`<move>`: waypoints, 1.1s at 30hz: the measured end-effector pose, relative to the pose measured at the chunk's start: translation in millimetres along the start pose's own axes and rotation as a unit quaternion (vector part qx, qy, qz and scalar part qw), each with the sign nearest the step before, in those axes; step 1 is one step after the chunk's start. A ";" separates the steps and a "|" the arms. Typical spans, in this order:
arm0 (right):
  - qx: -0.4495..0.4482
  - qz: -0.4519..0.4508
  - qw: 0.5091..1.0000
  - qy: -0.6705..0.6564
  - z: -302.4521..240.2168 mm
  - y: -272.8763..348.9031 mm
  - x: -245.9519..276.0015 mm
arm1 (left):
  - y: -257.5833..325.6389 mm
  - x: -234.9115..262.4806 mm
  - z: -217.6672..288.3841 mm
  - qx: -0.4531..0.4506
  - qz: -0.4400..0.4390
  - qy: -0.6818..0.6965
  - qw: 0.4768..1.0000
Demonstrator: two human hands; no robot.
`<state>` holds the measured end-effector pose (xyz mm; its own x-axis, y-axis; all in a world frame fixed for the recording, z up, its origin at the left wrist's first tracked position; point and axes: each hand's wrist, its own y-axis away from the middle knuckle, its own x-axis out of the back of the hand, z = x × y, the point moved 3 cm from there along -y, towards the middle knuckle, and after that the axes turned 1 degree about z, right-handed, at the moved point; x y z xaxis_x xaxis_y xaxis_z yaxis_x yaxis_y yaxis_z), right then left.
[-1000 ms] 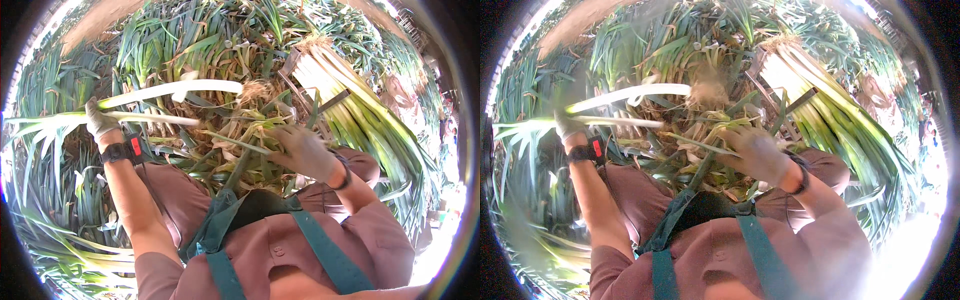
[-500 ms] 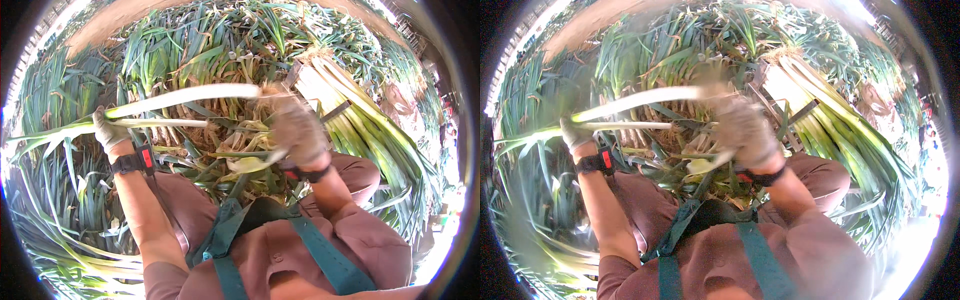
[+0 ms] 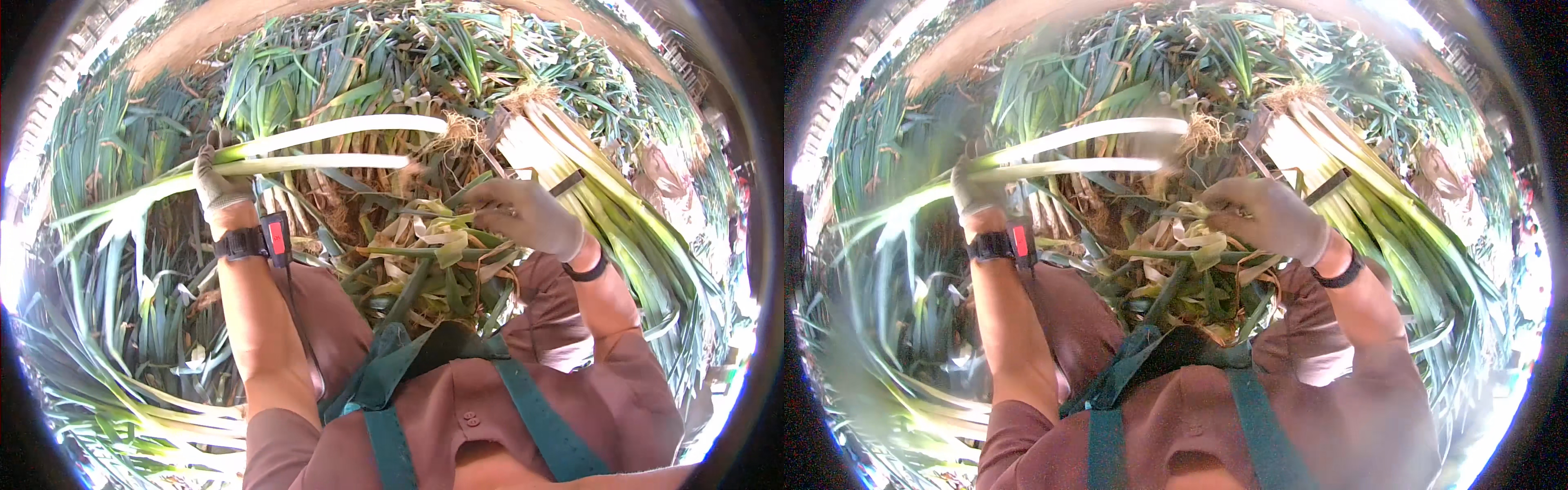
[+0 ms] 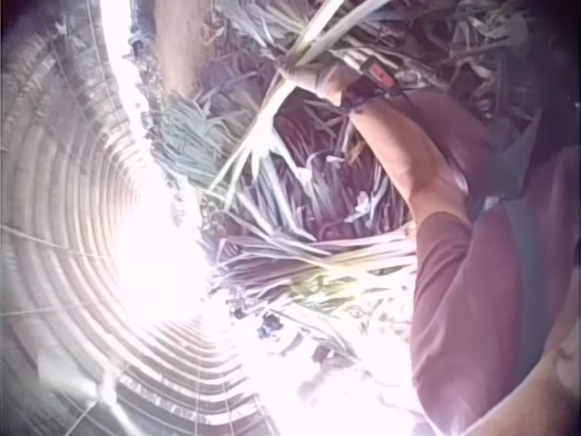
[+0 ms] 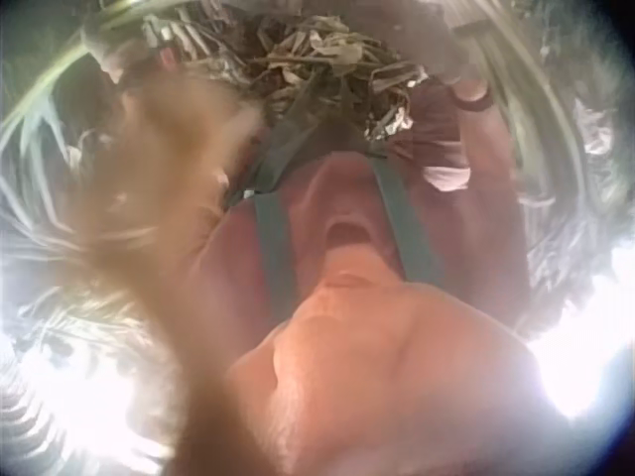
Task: Cleaning and stripping the outer leaves of harvested leeks in a farm processing area.
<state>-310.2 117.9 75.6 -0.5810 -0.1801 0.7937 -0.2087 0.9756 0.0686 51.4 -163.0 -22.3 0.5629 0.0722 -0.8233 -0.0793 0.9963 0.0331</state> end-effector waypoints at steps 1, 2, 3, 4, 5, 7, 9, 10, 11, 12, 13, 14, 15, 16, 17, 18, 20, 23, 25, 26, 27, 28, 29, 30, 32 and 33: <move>0.024 -0.025 0.999 -0.004 -5.1 -5.6 -3.4 | 5.0 -16.8 -7.3 0.008 -0.021 0.008 1.000; 0.053 -0.053 0.997 -0.014 -9.0 -13.9 -9.3 | 5.5 -27.8 -11.2 0.017 -0.042 0.036 0.998; 0.079 -0.082 0.993 -0.026 -12.5 -20.8 -15.2 | 7.6 -38.8 -20.4 0.008 -0.056 0.065 0.996; 0.110 -0.095 0.989 -0.031 -19.8 -31.3 -25.9 | 11.4 -50.9 -23.2 -0.003 -0.071 0.096 0.993; 0.096 -0.091 0.990 -0.041 -30.0 -41.6 -27.8 | 14.2 -67.5 -32.0 -0.007 -0.090 0.131 0.987; 0.087 -0.048 0.984 -0.147 -39.1 -70.3 -39.9 | 30.7 -104.8 -53.4 -0.021 -0.145 0.161 0.976; 0.138 0.056 0.916 -0.373 -30.1 -111.7 -49.0 | 61.5 -147.6 -83.9 0.006 -0.160 0.171 0.972; 0.174 0.095 0.844 -0.499 -32.8 -125.4 -40.5 | 81.8 -163.1 -95.8 0.026 -0.163 0.161 0.973; 0.223 0.123 0.754 -0.606 -37.2 -138.0 -31.4 | 99.6 -174.3 -104.7 0.062 -0.169 0.145 0.973; 0.196 0.129 0.663 -0.711 -47.0 -145.5 -27.0 | 118.5 -183.1 -106.7 0.092 -0.173 0.126 0.972; 0.198 0.146 0.608 -0.755 -48.8 -149.7 -18.8 | 141.0 -193.7 -103.9 0.140 -0.126 0.095 0.977; 0.199 0.179 0.563 -0.782 -46.0 -152.8 -8.3 | 149.0 -198.9 -108.5 0.134 -0.237 0.061 0.960; 0.203 0.205 0.532 -0.796 -43.0 -154.8 3.4 | 156.0 -199.4 -109.6 0.060 -0.260 -0.024 0.963; 0.202 0.237 0.512 -0.801 -27.8 -156.4 14.5 | 167.1 -200.7 -112.4 0.085 -0.246 -0.049 0.964; 0.213 0.252 0.504 -0.798 -10.7 -156.8 25.0 | 178.9 -199.7 -114.0 0.111 -0.232 -0.075 0.963; 0.228 0.265 0.496 -0.795 1.4 -154.4 39.0 | 187.4 -196.3 -108.2 0.128 -0.269 -0.189 0.936; 0.241 0.291 0.502 -0.778 11.4 -142.6 54.4 | 195.2 -197.0 -84.9 0.052 -0.372 -0.376 0.847; 0.247 0.318 0.623 -0.670 -20.0 -135.2 42.5 | 197.1 -234.7 -27.4 -0.209 -0.370 -0.603 0.675; 0.244 0.310 0.708 -0.586 -47.0 -121.9 36.2 | 202.0 -272.9 -0.7 -0.260 -0.350 -0.567 0.698; 0.244 0.292 0.727 -0.572 -64.1 -111.7 33.6 | 203.8 -286.4 3.2 -0.267 -0.377 -0.557 0.690; 0.206 0.255 0.744 -0.583 -75.7 -91.6 35.9 | 188.5 -288.8 8.0 -0.271 -0.391 -0.568 0.672; 0.294 0.272 0.742 -0.538 -78.7 -84.2 40.0 | 171.3 -293.6 13.9 -0.265 -0.420 -0.585 0.641; 0.286 0.263 0.769 -0.507 -81.2 -82.9 38.0 | 158.9 -297.5 14.6 -0.261 -0.440 -0.599 0.616; 0.281 0.262 0.795 -0.469 -83.8 -73.4 43.8 | 156.7 -312.8 13.5 -0.261 -0.463 -0.598 0.600; 0.297 0.259 0.791 -0.468 -81.1 -77.4 42.5 | 149.9 -323.8 12.8 -0.248 -0.468 -0.622 0.577; 0.307 0.259 0.788 -0.467 -78.8 -78.7 43.9 | 147.8 -330.3 10.9 -0.243 -0.468 -0.630 0.569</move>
<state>-257.3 43.0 152.7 -0.9788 -0.0719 -0.1918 0.0722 0.7551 -0.6517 -137.2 -39.1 260.7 0.6644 -0.1986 0.7205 0.6957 0.5167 -0.4990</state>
